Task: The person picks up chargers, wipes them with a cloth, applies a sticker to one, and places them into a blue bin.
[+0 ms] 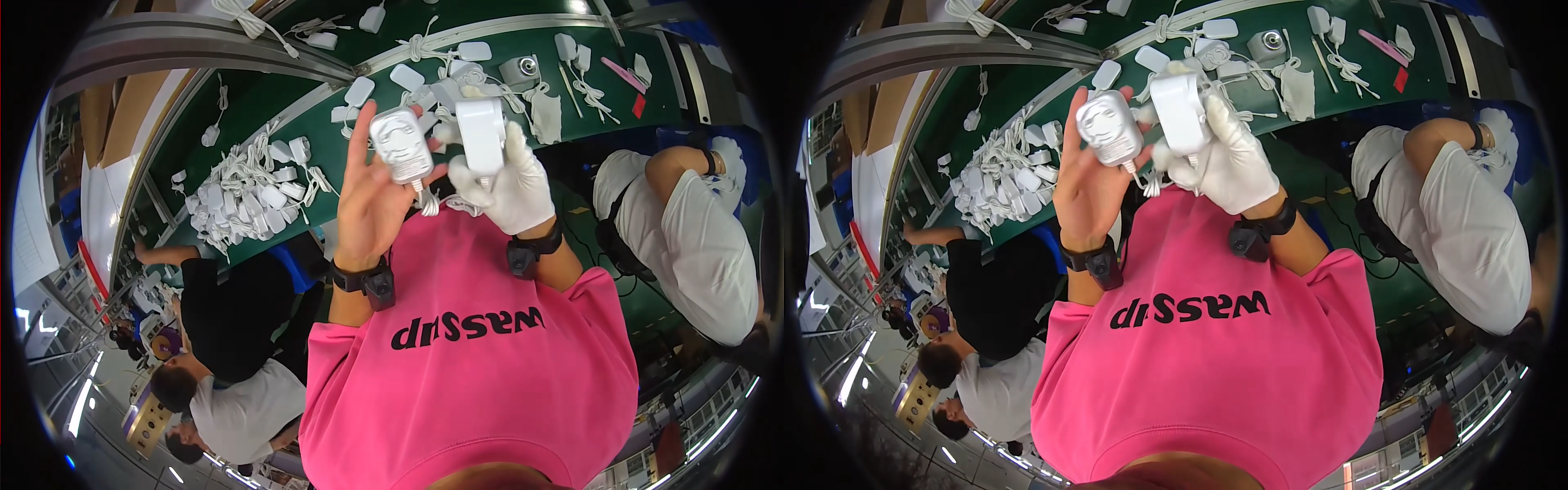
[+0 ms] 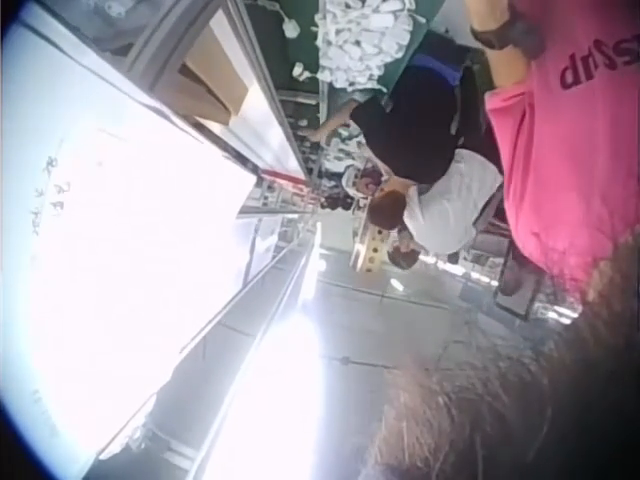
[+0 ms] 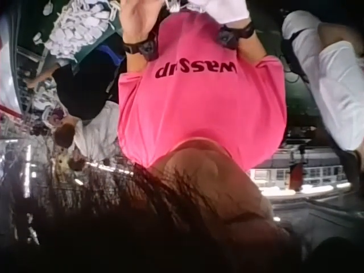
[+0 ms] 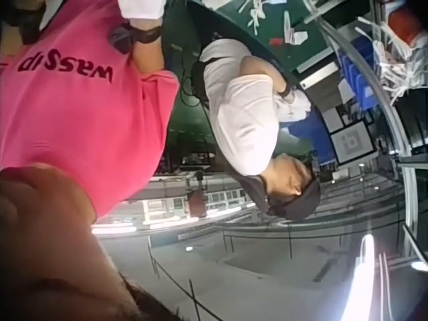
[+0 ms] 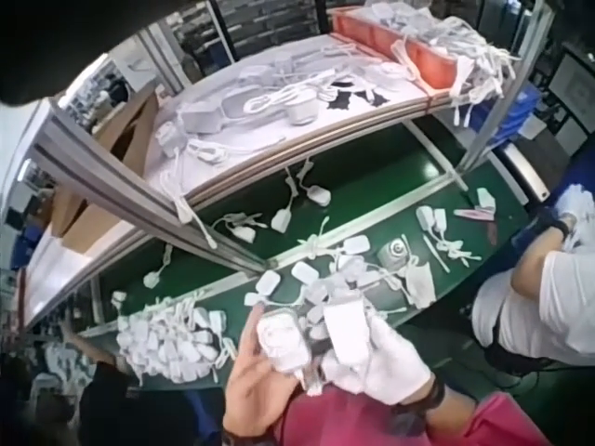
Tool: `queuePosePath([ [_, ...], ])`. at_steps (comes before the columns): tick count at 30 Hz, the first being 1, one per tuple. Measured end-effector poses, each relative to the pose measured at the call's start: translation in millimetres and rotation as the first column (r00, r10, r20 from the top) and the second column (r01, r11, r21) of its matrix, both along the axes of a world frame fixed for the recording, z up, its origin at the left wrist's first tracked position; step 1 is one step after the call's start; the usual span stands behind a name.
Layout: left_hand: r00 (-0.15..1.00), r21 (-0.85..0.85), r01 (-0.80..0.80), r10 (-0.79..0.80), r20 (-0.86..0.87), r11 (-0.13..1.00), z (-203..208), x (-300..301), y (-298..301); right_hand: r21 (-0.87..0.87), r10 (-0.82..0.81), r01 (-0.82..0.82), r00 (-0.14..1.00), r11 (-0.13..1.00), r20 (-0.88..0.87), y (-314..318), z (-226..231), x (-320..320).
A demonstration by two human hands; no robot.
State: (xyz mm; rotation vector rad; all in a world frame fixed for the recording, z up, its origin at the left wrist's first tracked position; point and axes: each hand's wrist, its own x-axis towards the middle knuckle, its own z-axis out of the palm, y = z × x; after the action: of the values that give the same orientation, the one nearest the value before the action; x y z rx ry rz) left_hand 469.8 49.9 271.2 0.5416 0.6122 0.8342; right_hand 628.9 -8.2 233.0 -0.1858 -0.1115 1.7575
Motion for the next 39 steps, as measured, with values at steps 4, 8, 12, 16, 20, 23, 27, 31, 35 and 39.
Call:
queuePosePath([
  [4, 0.992, 0.269, 0.050, -0.016, -0.126, 0.962, -7.5, -6.4, -1.7, -0.127, -0.167, 0.208, 0.947, 0.970, 0.275, 2.6, 18.8, -5.8],
  [8, 0.979, 0.339, 0.068, 0.002, -0.204, 0.938, -7.4, -12.7, 2.3, -0.010, -0.260, 0.302, 0.839, 0.953, 0.478, 1.9, 12.2, -1.8],
  [12, 0.947, 0.438, 0.116, 0.033, -0.320, 0.892, -5.2, -12.3, 5.3, 0.036, -0.321, 0.357, 0.786, 0.933, 0.528, 3.8, 12.1, 0.0],
  [16, 0.962, 0.378, 0.094, 0.013, -0.271, 0.921, -3.9, -12.7, 6.5, 0.048, -0.221, 0.272, 0.654, 0.961, 0.723, 1.0, 15.4, 4.4],
  [20, 0.978, 0.346, 0.077, -0.004, -0.207, 0.935, -7.0, -13.8, 6.9, -0.042, -0.075, 0.200, 0.542, 0.979, 0.837, -0.6, 27.0, 4.6],
  [23, 0.984, 0.336, 0.089, -0.030, -0.178, 0.937, -10.1, -14.4, 6.1, -0.013, -0.078, 0.180, 0.494, 0.984, 0.866, -1.1, 26.8, 5.7],
  [27, 0.987, 0.325, 0.078, -0.027, -0.156, 0.942, -9.9, -14.0, 4.9, -0.079, -0.072, 0.187, 0.685, 0.979, 0.725, -0.6, 33.6, 3.4],
  [31, 0.984, 0.298, 0.085, -0.032, -0.176, 0.951, -8.3, -10.7, 5.6, -0.033, -0.101, 0.177, 0.692, 0.984, 0.715, 2.0, 30.9, 4.8],
  [35, 0.981, 0.310, 0.088, -0.028, -0.193, 0.947, -8.0, -9.9, 6.8, -0.056, -0.092, 0.167, 0.758, 0.984, 0.646, 3.6, 35.0, 5.1],
  [39, 0.980, 0.347, 0.113, -0.047, -0.195, 0.931, -15.3, -11.4, 7.7, -0.073, -0.097, 0.188, 0.755, 0.979, 0.648, 2.9, 37.1, 4.8],
])
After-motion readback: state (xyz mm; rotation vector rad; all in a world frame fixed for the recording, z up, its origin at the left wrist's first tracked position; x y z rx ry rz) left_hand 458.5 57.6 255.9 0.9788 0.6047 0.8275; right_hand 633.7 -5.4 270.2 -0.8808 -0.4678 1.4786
